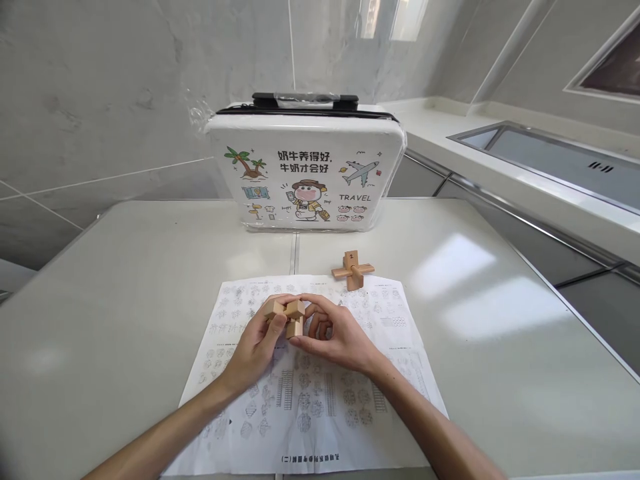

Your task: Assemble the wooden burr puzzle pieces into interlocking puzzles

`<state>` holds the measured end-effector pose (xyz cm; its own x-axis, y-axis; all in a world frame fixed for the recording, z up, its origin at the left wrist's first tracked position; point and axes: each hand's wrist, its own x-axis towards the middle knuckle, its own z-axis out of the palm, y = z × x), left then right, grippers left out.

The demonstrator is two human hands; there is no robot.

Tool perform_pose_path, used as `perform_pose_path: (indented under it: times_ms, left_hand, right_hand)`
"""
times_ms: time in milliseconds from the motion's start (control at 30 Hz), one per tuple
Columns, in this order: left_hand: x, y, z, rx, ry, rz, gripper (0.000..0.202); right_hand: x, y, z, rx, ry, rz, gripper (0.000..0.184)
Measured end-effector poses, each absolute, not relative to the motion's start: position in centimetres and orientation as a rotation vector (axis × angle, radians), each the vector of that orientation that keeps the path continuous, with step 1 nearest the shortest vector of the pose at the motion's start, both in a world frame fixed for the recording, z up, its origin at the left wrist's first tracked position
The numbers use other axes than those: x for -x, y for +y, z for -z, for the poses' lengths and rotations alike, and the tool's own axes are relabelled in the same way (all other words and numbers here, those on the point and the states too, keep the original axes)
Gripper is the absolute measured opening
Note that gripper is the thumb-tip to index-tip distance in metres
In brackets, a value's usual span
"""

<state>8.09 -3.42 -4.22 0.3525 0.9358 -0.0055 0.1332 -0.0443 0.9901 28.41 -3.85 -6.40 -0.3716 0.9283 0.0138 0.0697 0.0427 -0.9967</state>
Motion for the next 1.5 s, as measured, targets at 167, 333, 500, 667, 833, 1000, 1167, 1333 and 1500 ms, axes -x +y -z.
perform_pose_path:
  times_ms: [167, 333, 500, 667, 833, 1000, 1167, 1333, 1500]
  left_hand:
    - [-8.0, -3.3, 4.1, -1.409, 1.064, -0.933, 0.043]
    - [-7.9, -2.9, 4.4, -1.245, 1.131, -1.009, 0.051]
    - [-8.0, -2.5, 4.2, -1.123, 1.042, -0.999, 0.057]
    - [-8.2, -2.8, 3.7, -1.137, 0.957, -0.957, 0.055]
    - [-8.2, -3.1, 3.2, -1.237, 0.951, -0.877, 0.056]
    - [-8.2, -3.6, 3.9, -1.352, 0.966, -0.812, 0.047]
    - [-8.1, -3.9, 4.8, -1.409, 1.007, -0.827, 0.041]
    - [-8.0, -3.7, 4.5, -1.504, 1.017, -0.92, 0.033]
    - [-7.9, -3.3, 4.0, -1.656, 1.028, -1.023, 0.028]
  right_hand:
    - [-28.7, -3.7, 6.1, 1.054, -1.577, -1.346, 0.057]
    - [-28.7, -3.4, 6.1, 1.112, -1.621, -1.198, 0.052]
    - [-28.6, -3.3, 6.6, 1.192, -1.891, -0.744, 0.054]
    - [-28.3, -3.3, 7.2, 1.163, -2.047, -0.542, 0.056]
    - [-28.6, -3.3, 6.8, 1.143, -2.02, -0.607, 0.056]
    - [-28.8, -3.4, 5.9, 1.033, -1.877, -0.775, 0.019]
    - [-28.4, -3.7, 5.9, 0.951, -1.854, -0.757, 0.005]
    - [-27.8, -4.2, 5.8, 0.883, -1.837, -0.701, 0.013]
    - [-27.2, -4.6, 5.5, 0.819, -1.831, -0.594, 0.018]
